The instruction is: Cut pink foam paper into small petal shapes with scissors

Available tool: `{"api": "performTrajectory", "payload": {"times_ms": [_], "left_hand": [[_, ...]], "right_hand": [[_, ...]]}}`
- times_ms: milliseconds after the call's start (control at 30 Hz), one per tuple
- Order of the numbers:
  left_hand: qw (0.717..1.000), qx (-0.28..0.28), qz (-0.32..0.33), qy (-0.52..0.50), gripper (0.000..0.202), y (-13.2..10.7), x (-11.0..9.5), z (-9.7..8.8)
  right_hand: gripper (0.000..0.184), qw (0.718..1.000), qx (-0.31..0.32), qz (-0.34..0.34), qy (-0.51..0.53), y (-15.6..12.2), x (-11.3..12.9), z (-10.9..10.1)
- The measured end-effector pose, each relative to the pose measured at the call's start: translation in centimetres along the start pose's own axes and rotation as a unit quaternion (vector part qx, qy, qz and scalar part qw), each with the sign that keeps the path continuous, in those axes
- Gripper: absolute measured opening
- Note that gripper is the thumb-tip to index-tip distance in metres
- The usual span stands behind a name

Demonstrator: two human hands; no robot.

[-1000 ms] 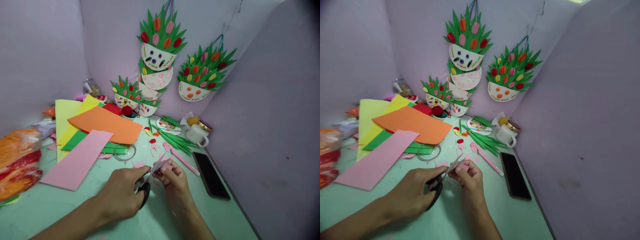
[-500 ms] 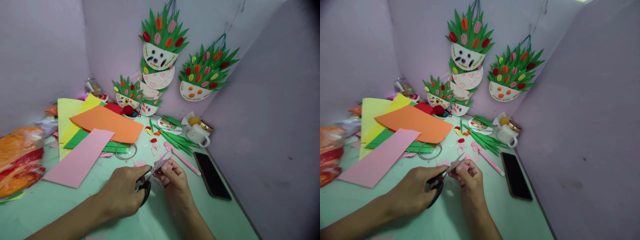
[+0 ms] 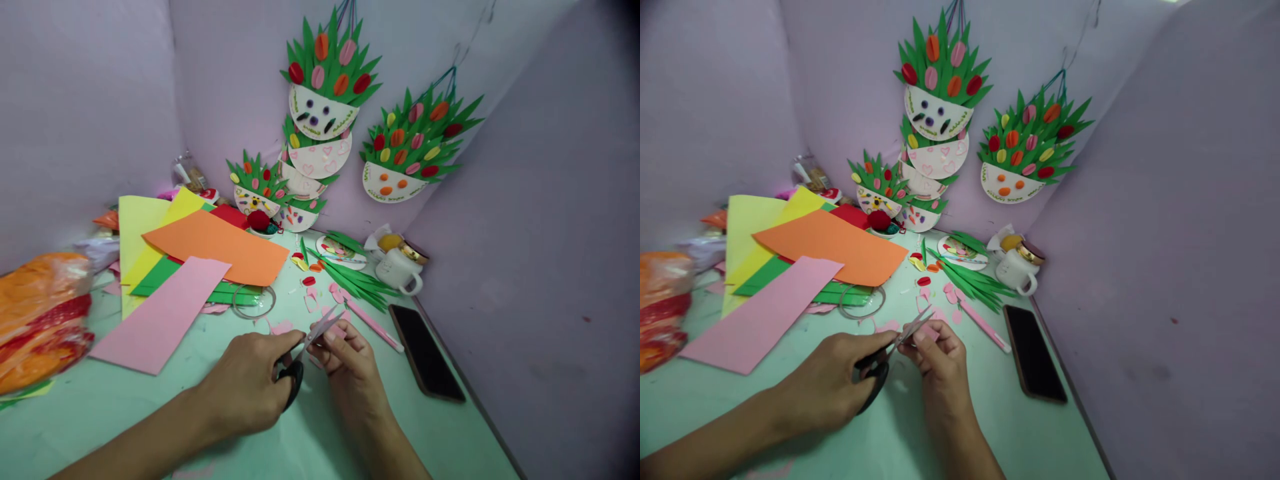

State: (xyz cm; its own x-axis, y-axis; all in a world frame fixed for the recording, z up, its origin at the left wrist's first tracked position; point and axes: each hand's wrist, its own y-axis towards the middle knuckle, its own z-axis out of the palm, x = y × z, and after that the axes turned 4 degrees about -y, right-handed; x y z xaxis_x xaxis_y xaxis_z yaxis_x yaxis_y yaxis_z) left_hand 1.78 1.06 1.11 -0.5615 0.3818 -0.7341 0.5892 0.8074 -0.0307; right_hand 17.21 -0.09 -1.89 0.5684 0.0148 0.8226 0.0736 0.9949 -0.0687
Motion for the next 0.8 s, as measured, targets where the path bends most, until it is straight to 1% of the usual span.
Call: {"api": "performTrajectory", "payload": {"times_ms": [367, 800], "left_hand": [[1.0, 0.007, 0.004, -0.003, 0.009, -0.08, 0.03, -0.04], [1.0, -0.013, 0.017, 0.023, 0.023, -0.14, 0.33, -0.19]], "right_hand": [[0.013, 0.999, -0.016, 0.004, -0.027, 0.03, 0.04, -0.1], [0.015, 0.998, -0.028, -0.006, -0.052, 0.2, 0.3, -0.39]]}}
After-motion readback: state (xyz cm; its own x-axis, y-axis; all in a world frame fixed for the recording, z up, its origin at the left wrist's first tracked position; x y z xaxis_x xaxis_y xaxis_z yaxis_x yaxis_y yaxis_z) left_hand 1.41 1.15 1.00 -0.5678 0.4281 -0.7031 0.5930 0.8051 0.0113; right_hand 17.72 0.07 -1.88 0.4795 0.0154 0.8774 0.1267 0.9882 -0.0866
